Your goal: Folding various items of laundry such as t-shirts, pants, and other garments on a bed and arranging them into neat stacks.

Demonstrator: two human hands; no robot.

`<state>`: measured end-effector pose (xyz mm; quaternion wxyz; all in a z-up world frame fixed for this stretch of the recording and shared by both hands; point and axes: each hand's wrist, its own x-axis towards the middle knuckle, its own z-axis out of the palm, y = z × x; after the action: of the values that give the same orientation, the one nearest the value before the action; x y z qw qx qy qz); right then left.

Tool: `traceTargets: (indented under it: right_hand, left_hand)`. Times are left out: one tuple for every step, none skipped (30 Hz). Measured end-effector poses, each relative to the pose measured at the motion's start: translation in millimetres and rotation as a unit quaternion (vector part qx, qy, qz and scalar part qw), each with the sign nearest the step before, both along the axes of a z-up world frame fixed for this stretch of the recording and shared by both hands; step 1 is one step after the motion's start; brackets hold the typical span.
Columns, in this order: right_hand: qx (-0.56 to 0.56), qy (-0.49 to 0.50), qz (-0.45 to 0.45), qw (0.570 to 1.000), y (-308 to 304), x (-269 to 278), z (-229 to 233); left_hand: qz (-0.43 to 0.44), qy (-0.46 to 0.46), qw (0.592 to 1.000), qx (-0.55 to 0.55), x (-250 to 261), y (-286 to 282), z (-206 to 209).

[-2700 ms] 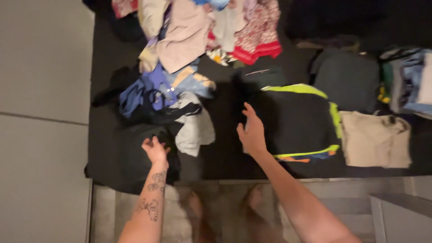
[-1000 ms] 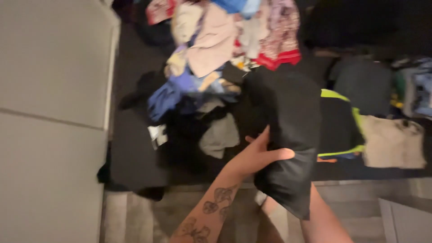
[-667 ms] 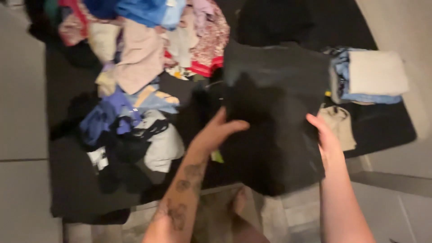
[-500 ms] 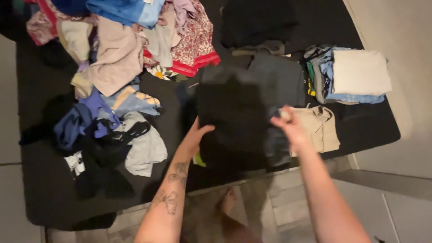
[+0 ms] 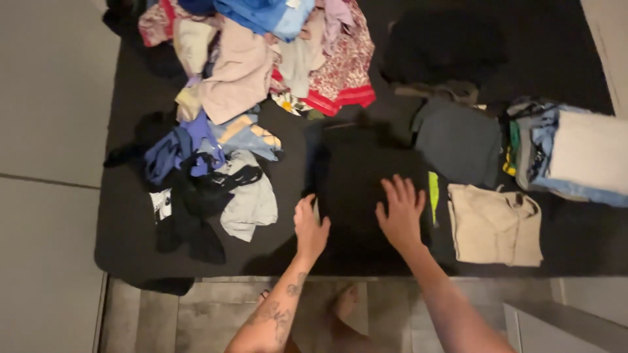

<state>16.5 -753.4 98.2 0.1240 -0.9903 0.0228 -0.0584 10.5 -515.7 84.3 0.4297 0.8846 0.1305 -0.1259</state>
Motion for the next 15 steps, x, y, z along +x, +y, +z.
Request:
traceTargets:
  right_hand:
    - [0.000,-0.002,0.004,1.000,-1.8,-1.7,-17.4]
    - [0.030,0.037,-0.005,0.999,-2.8,-2.8,-35.4]
    - [0.060,0.077,-0.012,0.995,-2.0,-4.3,-54.3]
    - [0.060,0.077,-0.007,0.995,6.4,3.3,-52.2]
    - [0.045,0.007,-0.054,0.997,17.2,9.8,-50.9]
    - [0.031,-0.062,-0.101,0.992,28.9,16.7,-50.0]
    - [0.032,-0.060,-0.097,0.993,55.7,30.3,-36.7]
    - [0.042,-0.096,-0.040,0.994,83.7,44.2,-23.7]
    - [0.052,-0.130,0.016,0.990,113.1,57.4,-10.9]
    - [0.053,-0.128,0.018,0.990,147.6,59.4,-7.0]
    - [0.084,-0.109,0.050,0.989,181.6,62.9,-3.5]
    - [0.115,-0.090,0.081,0.986,216.8,67.0,-0.7]
    - [0.114,-0.085,0.084,0.986,243.8,60.4,0.9]
    - [0.139,-0.048,0.106,0.983,271.4,54.5,2.0]
    - [0.164,-0.013,0.126,0.978,298.9,52.4,3.0]
  left_hand:
    - [0.004,-0.002,1.000,0.000,-1.2,18.6,-6.9]
    - [0.027,-0.024,0.999,0.015,-2.3,38.1,-14.4]
    - [0.051,-0.044,0.997,0.032,-4.9,59.4,-22.4]
    - [0.056,-0.045,0.997,0.032,-7.1,80.4,-26.4]
    - [0.082,-0.076,0.993,0.036,-10.7,103.7,-30.2]
    - [0.107,-0.107,0.988,0.040,-14.2,127.6,-34.2]
    - [0.110,-0.105,0.987,0.041,-12.6,149.3,-42.6]
    - [0.127,-0.088,0.986,0.067,-10.8,171.9,-51.2]
    - [0.141,-0.070,0.983,0.093,-8.6,196.2,-59.9]
    - [0.143,-0.068,0.983,0.093,-4.1,224.7,-87.1]
    - [0.173,-0.057,0.976,0.117,1.8,252.7,-115.0]
    - [0.204,-0.046,0.968,0.141,8.3,281.9,-143.8]
    - [0.207,-0.042,0.967,0.140,8.9,311.9,-168.0]
    - [0.254,-0.006,0.955,0.152,9.9,342.5,-192.7]
    - [0.301,0.027,0.939,0.162,15.7,373.1,-217.8]
